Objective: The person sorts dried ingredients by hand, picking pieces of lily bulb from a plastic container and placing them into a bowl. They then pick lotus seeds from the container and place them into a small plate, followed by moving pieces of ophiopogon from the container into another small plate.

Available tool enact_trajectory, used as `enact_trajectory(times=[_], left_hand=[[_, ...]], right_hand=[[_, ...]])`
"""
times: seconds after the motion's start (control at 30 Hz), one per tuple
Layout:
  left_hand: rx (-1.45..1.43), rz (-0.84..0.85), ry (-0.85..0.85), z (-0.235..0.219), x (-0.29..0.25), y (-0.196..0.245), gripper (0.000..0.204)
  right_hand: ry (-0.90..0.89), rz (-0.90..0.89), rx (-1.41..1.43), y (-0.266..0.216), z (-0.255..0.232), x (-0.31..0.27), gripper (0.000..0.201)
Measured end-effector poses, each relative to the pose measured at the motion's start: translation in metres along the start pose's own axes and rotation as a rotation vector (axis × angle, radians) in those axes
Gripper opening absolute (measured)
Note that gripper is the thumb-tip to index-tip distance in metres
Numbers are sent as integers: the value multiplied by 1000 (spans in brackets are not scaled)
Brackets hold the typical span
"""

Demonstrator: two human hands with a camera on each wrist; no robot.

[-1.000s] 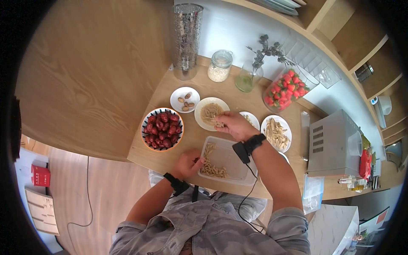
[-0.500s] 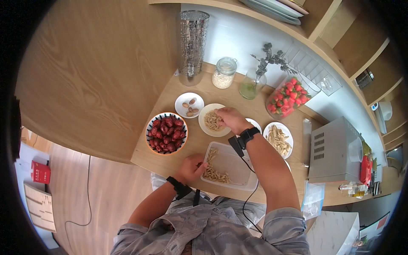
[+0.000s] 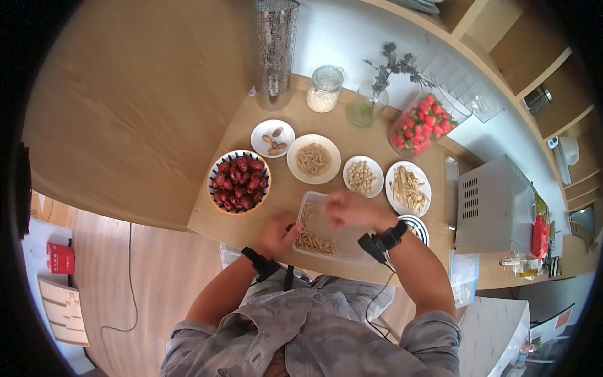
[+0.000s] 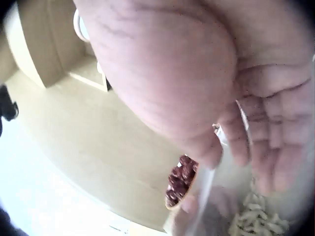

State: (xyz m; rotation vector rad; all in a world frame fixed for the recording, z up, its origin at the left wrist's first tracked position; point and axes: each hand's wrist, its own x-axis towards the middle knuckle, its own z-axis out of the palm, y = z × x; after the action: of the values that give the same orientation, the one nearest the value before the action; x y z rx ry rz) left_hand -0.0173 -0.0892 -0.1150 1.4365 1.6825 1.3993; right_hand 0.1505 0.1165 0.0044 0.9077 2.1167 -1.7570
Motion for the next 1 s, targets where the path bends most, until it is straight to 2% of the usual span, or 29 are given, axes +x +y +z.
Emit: enact_trajectory(times=[0.07,0.17,0.27,0.37,0.47,0.57,0.67,0.77,0.87,1.0], left_hand=[[-2,8,-6,-1,2,1,37],[7,27,8,2,2,-2,37],[27,15,9,0,2,1,37],[46,-12,-4,-1,2,7,36],[58,-5,-4,-4,2,7,34],[22,2,6,-1,2,5,32],[6,31,2,0,5,5,32],[9,37,4,-3,3,5,32],[23,27,6,-4,2,6,32],[6,1,-42,-7,2,9,27]], right_hand=[[-57,60,-468,8,13,-21,26],[-41,-158,-902,58,30,-23,30],[-93,-47,-878,63,44,-20,35],[27,-27,-475,42,61,-19,44],[138,-168,-239,31,74,-11,51],[189,-259,-484,29,81,1,51],[255,-285,-566,35,99,17,48],[195,-260,-517,32,105,26,44],[85,-163,-300,18,96,17,41],[83,-201,-212,27,88,13,32]])
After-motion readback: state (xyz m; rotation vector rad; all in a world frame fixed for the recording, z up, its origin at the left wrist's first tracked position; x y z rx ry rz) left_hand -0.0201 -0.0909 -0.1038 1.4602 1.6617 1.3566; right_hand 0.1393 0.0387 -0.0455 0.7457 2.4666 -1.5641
